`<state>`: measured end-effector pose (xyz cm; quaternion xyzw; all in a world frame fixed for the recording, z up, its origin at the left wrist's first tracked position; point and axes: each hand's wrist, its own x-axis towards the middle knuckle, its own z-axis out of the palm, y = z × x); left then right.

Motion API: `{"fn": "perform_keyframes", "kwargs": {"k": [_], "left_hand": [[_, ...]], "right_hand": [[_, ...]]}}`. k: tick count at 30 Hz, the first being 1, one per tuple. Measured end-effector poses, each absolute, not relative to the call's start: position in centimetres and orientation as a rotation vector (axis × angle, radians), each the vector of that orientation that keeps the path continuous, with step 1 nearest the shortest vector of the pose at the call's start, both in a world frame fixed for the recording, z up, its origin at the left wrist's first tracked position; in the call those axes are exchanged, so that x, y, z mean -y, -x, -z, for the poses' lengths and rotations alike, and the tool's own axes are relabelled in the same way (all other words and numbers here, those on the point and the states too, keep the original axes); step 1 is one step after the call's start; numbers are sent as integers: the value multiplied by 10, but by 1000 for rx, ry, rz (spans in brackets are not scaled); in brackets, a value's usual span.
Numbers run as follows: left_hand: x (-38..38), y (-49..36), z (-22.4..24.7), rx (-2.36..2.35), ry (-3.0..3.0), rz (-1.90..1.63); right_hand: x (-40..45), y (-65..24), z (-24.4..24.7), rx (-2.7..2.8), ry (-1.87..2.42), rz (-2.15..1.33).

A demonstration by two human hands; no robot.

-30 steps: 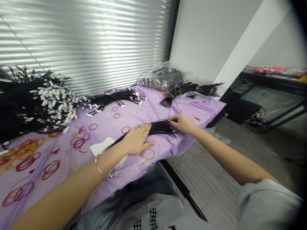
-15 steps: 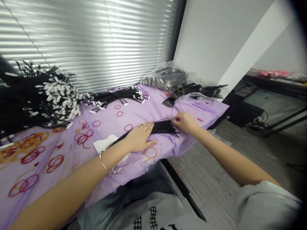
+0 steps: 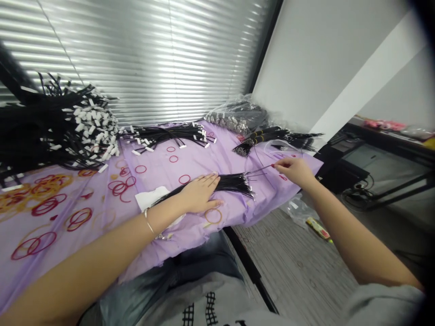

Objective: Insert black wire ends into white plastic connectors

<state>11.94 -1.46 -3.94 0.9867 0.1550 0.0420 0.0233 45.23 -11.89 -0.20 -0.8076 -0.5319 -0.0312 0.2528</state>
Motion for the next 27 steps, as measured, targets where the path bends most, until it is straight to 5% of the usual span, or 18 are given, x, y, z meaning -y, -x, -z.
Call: {"fn": "perform_keyframes", "kwargs": {"k": [17,27], "left_hand": [[22,-166,-4,-372,-3045,-174],[33,-240,49,-364,-2977,-308]], "right_hand": [[113,-404,25,1881,1832,-29],[115,-415,40,1852,1894,214]]}}
